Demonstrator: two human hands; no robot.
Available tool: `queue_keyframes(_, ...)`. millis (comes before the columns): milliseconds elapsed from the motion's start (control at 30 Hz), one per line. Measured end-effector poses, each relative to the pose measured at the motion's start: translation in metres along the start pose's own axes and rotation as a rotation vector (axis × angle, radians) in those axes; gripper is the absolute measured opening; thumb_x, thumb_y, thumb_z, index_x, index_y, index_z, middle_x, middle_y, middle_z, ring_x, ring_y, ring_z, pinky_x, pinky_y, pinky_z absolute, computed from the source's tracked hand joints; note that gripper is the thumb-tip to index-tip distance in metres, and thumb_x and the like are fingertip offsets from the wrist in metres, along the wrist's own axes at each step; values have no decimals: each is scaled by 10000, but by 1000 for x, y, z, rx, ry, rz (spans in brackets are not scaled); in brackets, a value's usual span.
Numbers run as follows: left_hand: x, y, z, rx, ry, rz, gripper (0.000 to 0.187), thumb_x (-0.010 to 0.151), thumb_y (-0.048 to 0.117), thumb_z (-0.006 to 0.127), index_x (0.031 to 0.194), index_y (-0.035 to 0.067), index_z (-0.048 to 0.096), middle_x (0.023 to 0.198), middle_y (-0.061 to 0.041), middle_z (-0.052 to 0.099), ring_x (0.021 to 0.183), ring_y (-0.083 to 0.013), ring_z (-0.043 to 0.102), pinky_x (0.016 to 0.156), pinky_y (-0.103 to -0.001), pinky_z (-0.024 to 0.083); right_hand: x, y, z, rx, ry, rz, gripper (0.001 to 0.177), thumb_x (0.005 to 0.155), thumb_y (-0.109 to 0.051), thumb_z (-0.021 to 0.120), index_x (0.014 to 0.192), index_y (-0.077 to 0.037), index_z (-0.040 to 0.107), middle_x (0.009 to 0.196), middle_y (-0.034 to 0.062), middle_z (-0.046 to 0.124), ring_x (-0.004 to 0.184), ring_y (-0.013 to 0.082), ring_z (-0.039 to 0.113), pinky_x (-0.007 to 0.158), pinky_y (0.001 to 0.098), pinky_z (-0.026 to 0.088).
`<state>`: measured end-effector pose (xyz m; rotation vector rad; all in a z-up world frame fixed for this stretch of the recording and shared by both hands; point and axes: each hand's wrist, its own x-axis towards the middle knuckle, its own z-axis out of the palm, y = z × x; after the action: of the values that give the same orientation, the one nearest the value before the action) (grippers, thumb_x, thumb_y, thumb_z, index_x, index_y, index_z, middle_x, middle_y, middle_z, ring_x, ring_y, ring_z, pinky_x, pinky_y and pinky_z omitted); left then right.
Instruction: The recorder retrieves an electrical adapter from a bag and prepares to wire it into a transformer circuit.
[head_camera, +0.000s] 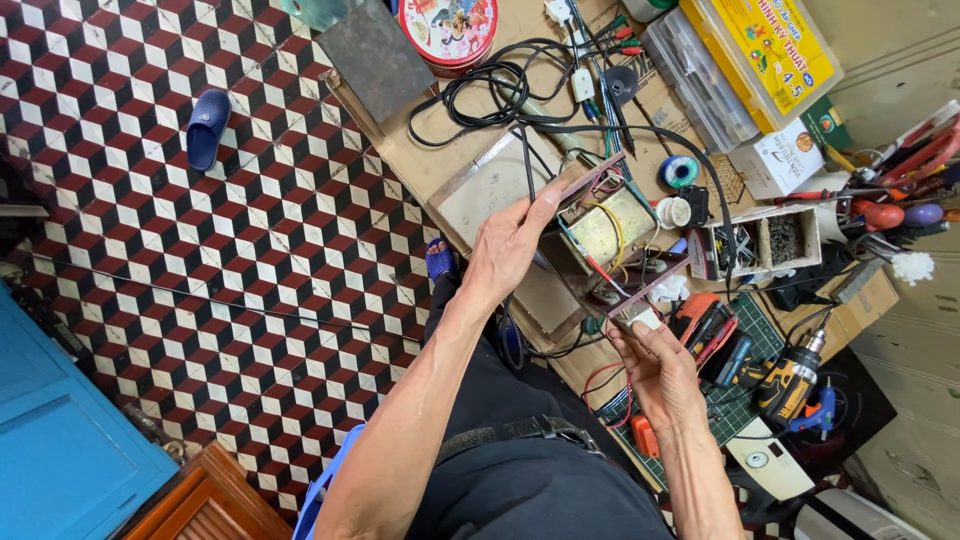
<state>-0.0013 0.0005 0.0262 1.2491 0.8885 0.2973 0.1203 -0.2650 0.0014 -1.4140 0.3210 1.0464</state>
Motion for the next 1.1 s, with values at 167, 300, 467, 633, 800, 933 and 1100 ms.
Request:
queue_keyframes(167,3,-7,0,130,-21,-35,514,1053,498,465,1459,251,659,950,-174,680,888,-176,541,843,-319,486,-9,-3,6,0,1,-17,355,925,-129,686,1241,20,618,1116,148,718,1024,229,693,932,335,540)
queue_keyframes(300,8,-19,1,-50,-35,196,496,1067,469,486,1381,129,662,1169,-34,752,1091,-91,621,992,-254,466,-5,1,19,45,-71,-74,387,905,-92,697,1262,-4,577,1138,108,696,1017,217,684,937,356,550)
queue_keyframes(467,10,-19,0,69,33,51,510,1042,453,520,1348,88,702,1062,-92,758,999,-125,614,940,-268,490,-2,0,31,43,-77,-81,380,900,-83,690,1254,-5,577,1130,106,709,1003,211,692,940,347,558)
queue_keyframes(633,11,-22,-1,-17,-10,134,532,1041,476,503,1341,75,681,1152,-45,756,1075,-98,632,986,-252,469,2,1,30,58,-129,-97,314,932,-84,681,1222,5,600,1109,111,725,974,198,702,908,324,564)
queue_keyframes(800,11,-21,-4,-4,-19,115,535,1046,465,506,1337,56,690,1147,-70,759,1070,-110,621,980,-256,472,-6,6,23,75,-101,-95,311,939,-103,682,1226,-9,604,1105,104,712,984,200,691,916,330,562)
queue_keyframes(933,9,-24,-6,-83,-19,123,520,1058,407,512,1358,12,668,1295,-99,720,1210,-145,609,1058,-274,433,-13,2,7,299,-86,-52,356,928,-125,684,1235,30,592,1145,116,693,1065,211,687,1000,365,582)
queue_keyframes(1100,18,-65,-30,-357,69,-30,556,1038,392,514,1413,-10,595,1391,-124,664,1287,-197,625,1110,-337,460,-28,-2,-13,574,-194,-25,460,955,-160,698,1333,67,567,1201,199,674,1056,280,659,953,370,528)
